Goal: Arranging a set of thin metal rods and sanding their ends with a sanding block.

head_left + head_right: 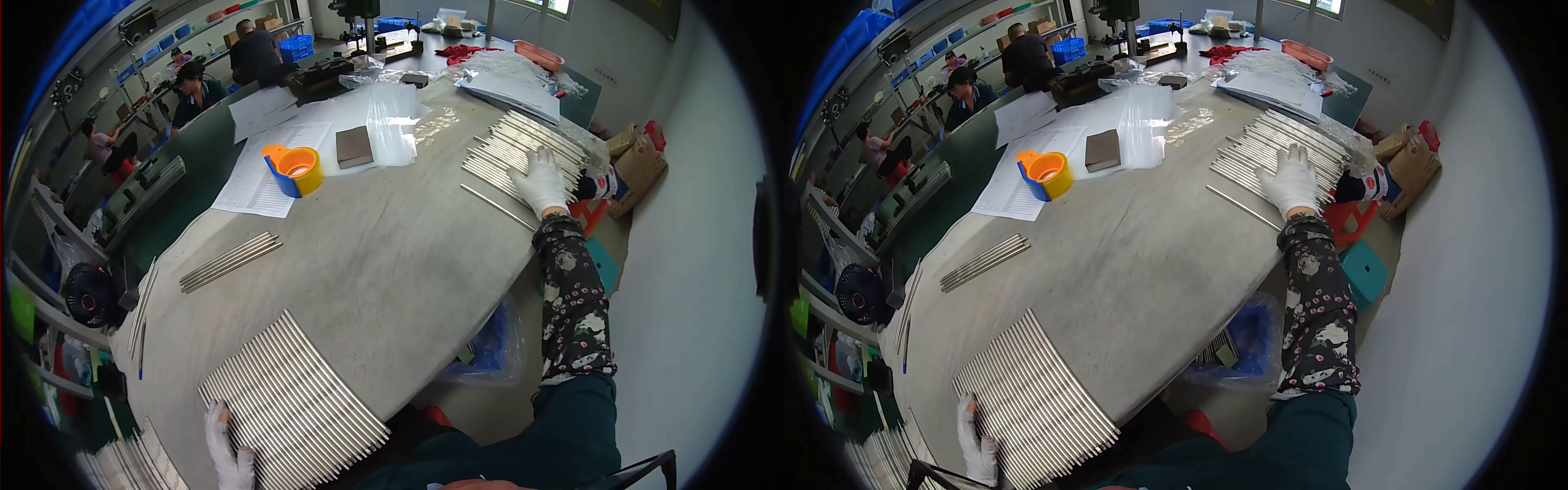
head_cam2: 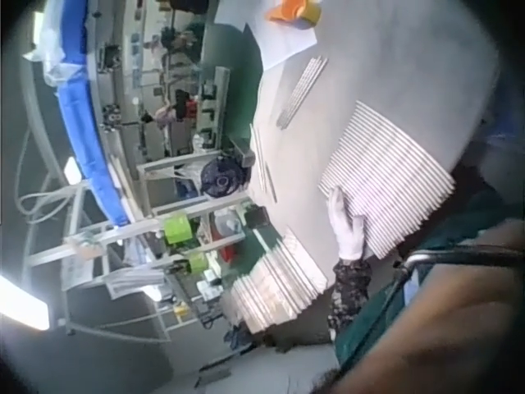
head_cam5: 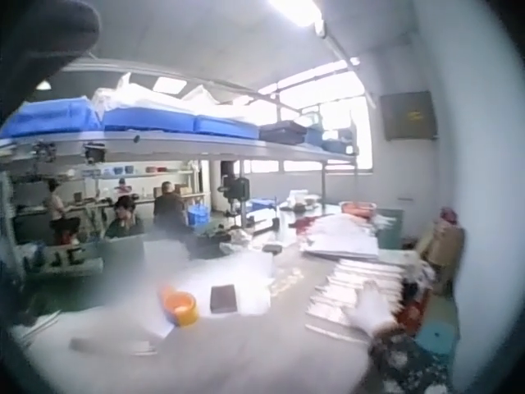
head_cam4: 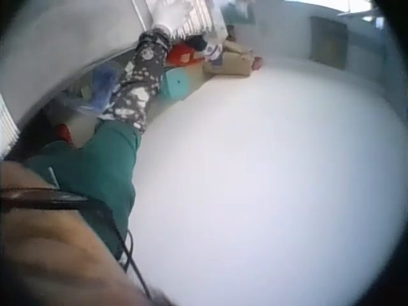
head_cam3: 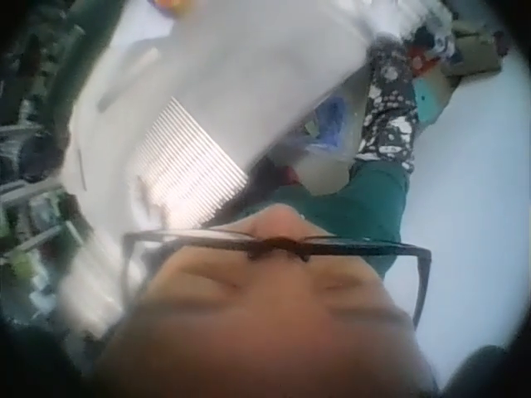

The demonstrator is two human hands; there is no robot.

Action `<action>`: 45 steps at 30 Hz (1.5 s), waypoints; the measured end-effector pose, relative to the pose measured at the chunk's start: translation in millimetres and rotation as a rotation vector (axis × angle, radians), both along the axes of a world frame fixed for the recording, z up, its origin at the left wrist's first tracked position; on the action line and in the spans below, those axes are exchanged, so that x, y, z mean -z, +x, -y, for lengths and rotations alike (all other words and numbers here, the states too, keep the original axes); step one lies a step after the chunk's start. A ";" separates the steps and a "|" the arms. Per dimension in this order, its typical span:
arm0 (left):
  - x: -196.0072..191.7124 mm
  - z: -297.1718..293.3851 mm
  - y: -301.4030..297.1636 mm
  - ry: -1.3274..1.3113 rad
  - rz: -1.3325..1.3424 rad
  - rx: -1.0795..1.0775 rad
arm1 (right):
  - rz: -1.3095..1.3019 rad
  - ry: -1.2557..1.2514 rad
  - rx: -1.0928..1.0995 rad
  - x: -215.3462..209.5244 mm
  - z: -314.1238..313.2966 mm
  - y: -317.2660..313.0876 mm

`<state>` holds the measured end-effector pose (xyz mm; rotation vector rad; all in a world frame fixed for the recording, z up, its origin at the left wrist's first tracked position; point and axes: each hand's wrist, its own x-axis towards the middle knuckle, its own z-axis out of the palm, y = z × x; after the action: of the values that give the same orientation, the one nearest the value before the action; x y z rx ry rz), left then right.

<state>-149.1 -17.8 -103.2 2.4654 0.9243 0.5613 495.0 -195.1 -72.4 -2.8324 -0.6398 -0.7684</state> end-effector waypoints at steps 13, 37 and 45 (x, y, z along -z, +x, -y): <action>-15.1 10.1 10.1 -0.045 -0.044 -0.043 | -0.274 -0.028 0.180 -8.4 -11.9 9.5; -18.5 4.3 31.3 0.106 -0.038 0.083 | -0.346 -0.114 -0.239 -8.3 -15.7 -141.8; -11.3 5.7 32.7 0.162 -0.073 0.081 | -0.321 -0.120 -0.448 -9.3 -35.8 -242.2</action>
<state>-116.4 -23.5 -91.9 2.6705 0.8315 0.5410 252.8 -159.3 -63.1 -2.6631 -1.2298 -0.2026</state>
